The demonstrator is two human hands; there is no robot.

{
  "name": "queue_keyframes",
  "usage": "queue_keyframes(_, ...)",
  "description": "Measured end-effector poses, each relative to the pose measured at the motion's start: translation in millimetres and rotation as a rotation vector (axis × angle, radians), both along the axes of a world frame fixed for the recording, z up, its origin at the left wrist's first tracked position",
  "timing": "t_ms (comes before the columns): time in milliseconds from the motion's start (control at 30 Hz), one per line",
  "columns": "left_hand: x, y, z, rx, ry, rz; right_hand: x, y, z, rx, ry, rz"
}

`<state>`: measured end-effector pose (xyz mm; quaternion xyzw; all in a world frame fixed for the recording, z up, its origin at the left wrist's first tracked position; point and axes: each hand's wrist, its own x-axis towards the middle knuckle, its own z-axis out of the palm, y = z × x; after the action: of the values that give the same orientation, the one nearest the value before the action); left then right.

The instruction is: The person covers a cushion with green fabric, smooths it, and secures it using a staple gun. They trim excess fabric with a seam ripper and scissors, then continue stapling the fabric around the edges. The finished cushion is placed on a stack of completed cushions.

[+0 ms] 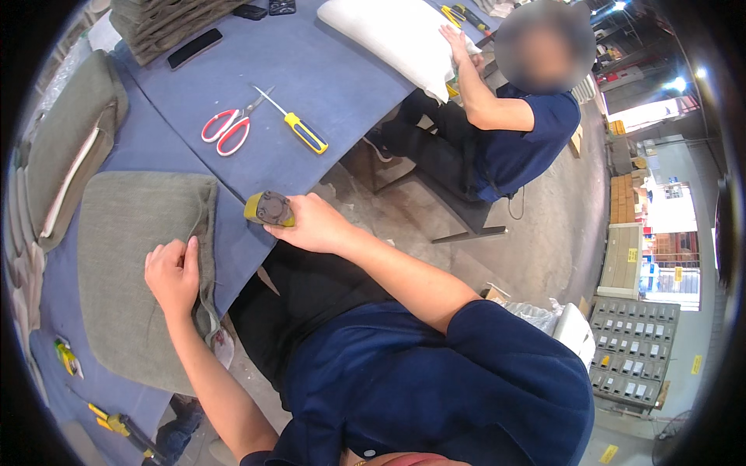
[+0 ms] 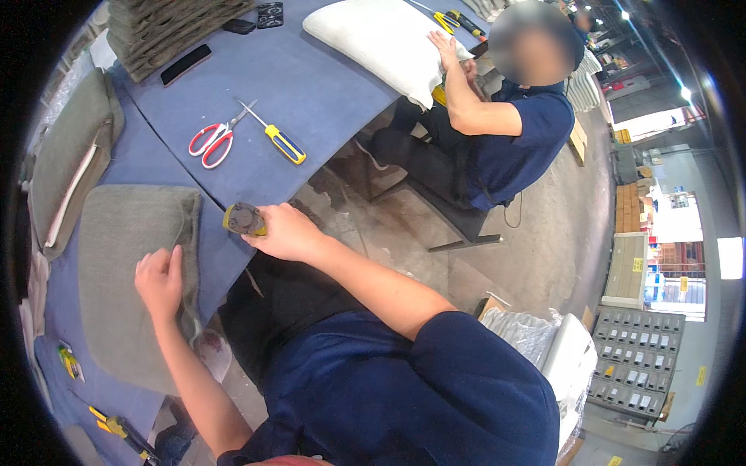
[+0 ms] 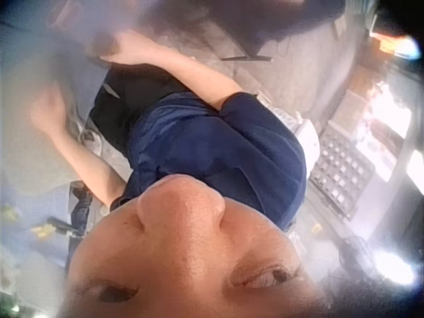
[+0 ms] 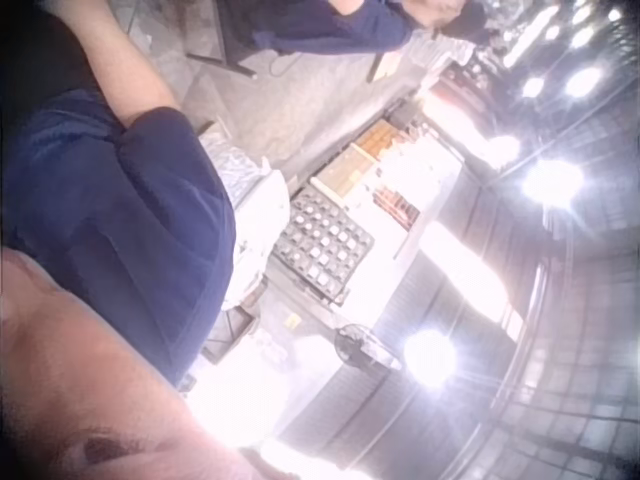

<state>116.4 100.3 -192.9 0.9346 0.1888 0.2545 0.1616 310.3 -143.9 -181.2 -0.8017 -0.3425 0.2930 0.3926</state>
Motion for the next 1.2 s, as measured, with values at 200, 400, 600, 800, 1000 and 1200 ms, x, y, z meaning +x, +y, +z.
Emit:
queue_keyframes(200, -0.4, 1.5, 1.6, -0.019, 0.009, 0.012, 12.6, 7.3, 27.8, 0.038, -0.056, 0.042)
queue_keyframes(400, 0.6, -1.4, 1.6, -0.028, 0.016, 0.011, 25.0, 13.9, 27.2, -0.144, -0.162, 0.080)
queue_keyframes(600, -0.7, 2.6, 2.3, 0.012, 0.001, 0.005, 23.7, 26.1, 25.9, -0.205, -0.265, 0.019)
queue_keyframes(800, -13.4, 1.7, 28.3, -0.060, 0.166, 0.038, 26.0, 33.2, 25.6, -0.323, -0.181, -0.024)
queue_keyframes(1000, -29.4, 7.7, 24.1, -0.076, 0.237, -0.062, 7.1, 21.4, 21.4, -0.270, -0.077, 0.030)
queue_keyframes(1200, -24.4, 18.8, 12.1, -0.085, 0.207, -0.174, -40.2, 27.4, 45.2, -0.149, 0.008, 0.103)
